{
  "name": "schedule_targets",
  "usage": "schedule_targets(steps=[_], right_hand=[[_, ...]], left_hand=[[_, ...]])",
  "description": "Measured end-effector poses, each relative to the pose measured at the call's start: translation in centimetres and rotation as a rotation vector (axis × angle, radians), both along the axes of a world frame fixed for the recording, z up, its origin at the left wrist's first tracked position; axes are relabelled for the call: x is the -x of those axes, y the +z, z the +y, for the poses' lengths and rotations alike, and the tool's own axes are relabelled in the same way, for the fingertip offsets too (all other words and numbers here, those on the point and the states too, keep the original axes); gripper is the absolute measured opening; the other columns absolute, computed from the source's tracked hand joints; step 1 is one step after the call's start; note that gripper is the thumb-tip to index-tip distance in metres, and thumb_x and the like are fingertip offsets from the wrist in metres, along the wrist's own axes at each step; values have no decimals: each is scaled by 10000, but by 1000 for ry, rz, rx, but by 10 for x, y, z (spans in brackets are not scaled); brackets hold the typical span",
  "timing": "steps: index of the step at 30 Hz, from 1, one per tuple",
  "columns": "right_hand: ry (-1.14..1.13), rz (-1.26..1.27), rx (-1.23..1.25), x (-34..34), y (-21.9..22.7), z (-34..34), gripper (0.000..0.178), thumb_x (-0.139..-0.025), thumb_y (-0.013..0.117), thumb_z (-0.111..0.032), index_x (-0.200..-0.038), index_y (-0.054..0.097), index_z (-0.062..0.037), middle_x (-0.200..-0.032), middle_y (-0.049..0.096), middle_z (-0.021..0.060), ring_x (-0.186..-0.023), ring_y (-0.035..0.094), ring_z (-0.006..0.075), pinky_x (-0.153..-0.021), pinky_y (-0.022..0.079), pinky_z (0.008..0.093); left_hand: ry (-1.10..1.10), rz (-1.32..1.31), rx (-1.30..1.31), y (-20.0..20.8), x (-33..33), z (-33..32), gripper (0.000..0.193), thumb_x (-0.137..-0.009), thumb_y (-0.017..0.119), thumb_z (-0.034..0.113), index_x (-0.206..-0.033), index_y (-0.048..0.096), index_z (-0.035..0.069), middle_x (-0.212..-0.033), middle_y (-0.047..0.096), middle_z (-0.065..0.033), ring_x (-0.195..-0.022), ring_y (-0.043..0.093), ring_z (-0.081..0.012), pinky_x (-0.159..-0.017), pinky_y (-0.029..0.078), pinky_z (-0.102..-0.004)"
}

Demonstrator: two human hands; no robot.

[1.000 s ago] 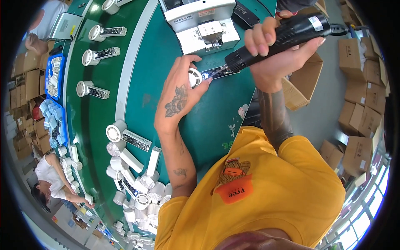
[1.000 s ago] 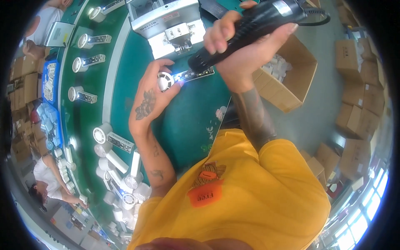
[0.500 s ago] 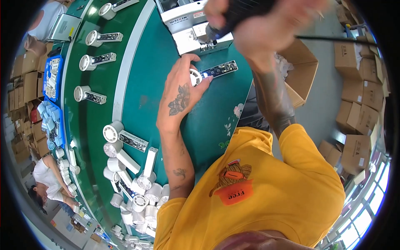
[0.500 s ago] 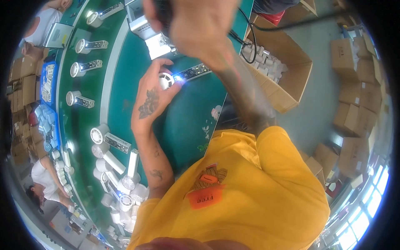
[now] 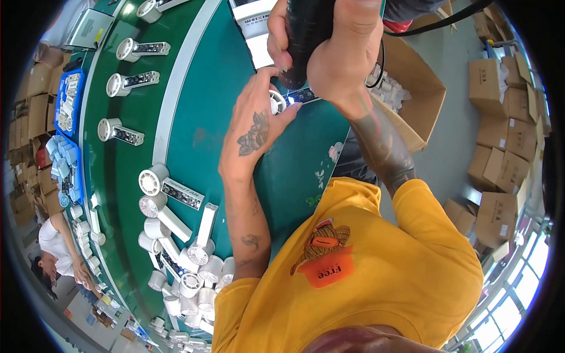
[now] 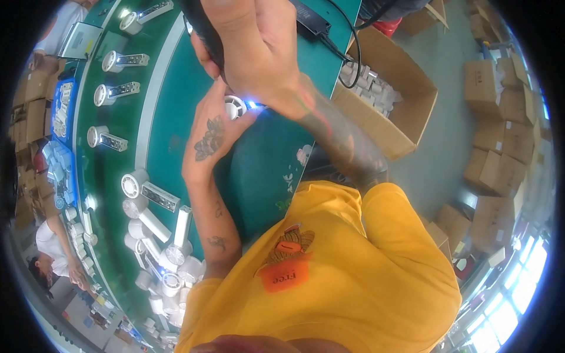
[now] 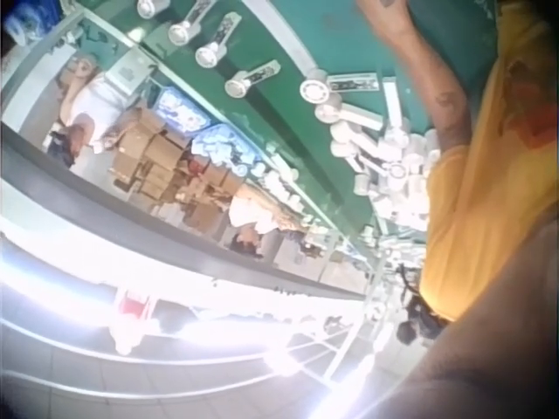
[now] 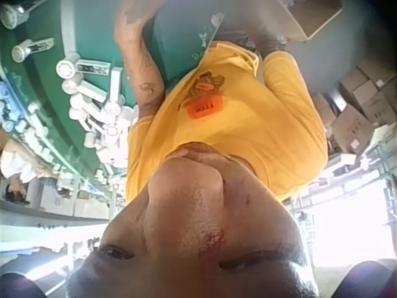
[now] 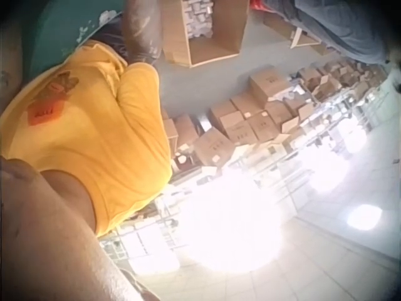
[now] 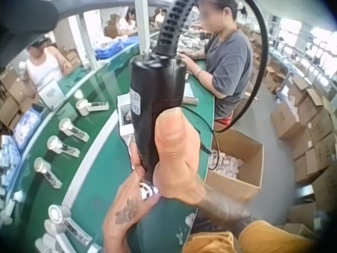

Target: The person assembles electronic components by attaching electronic sensors to a PCB strip with an electric screwdriver.

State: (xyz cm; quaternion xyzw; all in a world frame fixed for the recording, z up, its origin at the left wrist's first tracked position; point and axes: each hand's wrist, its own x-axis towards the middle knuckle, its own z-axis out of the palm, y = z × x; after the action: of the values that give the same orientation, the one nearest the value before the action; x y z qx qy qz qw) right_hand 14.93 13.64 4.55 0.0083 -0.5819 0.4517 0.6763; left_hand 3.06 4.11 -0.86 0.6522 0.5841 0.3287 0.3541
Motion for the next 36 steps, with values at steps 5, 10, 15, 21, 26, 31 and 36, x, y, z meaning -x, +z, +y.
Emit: schedule_targets(steps=[5, 10, 15, 21, 26, 31, 36], right_hand=[[-67, -39, 43, 1, -5, -1, 757, -997, 469, -710, -1085, 569, 35, -685, 601, 83, -517, 536, 122, -489, 417, 254], [-151, -171, 491, -2, 2, -27, 789, -964, 500, -741, -1082, 569, 35, -698, 605, 81, -532, 534, 113, -492, 415, 251], [-78, -212, 430, -10, -2, -48, 863, -923, 583, -735, -1201, 553, 82, -769, 625, 69, -582, 556, 107, -519, 431, 251], [-38, -190, 418, -8, -13, -42, 889, -897, 654, -708, -1250, 533, 99, -772, 614, 66, -581, 540, 104, -514, 417, 254], [66, -39, 652, -11, 11, -39, 1020, -736, 719, -824, -1211, 544, 61, -745, 626, 114, -494, 541, 163, -460, 426, 258], [-239, -194, 223, -15, 48, 9, 661, -1044, 439, -650, -1073, 580, -5, -616, 574, 51, -422, 479, 93, -406, 365, 230], [-337, -289, 132, 0, 40, 15, 531, -1075, 482, -534, -1042, 568, -11, -620, 556, 31, -442, 473, 75, -414, 353, 223]], left_hand=[[3, 30, -35, -3, 0, 1, 562, -799, 812, 89, -1287, 542, 12, -1085, 646, -192, -953, 646, -348, -862, 522, -432], [8, 51, 12, -1, -1, -1, 554, -802, 807, 90, -1281, 541, 11, -1085, 643, -196, -963, 641, -355, -869, 517, -433], [-10, 58, 13, -2, 2, 0, 521, -797, 802, 71, -1241, 539, 4, -1067, 636, -211, -981, 628, -382, -873, 509, -437], [-2, 86, -96, -3, -1, 0, 501, -777, 808, 39, -1197, 539, 1, -1031, 629, -209, -970, 619, -406, -845, 512, -439], [37, 45, -75, -2, -5, -4, 496, -785, 818, 58, -1196, 544, 8, -1022, 633, -188, -955, 623, -381, -856, 508, -447], [21, 96, -66, 4, -11, -4, 523, -782, 835, 82, -1216, 552, 13, -1053, 630, -182, -1013, 622, -371, -895, 504, -451], [-17, 141, -90, 9, -4, -9, 674, -778, 841, 103, -1373, 533, 30, -1196, 618, -199, -1144, 582, -395, -991, 487, -445]])
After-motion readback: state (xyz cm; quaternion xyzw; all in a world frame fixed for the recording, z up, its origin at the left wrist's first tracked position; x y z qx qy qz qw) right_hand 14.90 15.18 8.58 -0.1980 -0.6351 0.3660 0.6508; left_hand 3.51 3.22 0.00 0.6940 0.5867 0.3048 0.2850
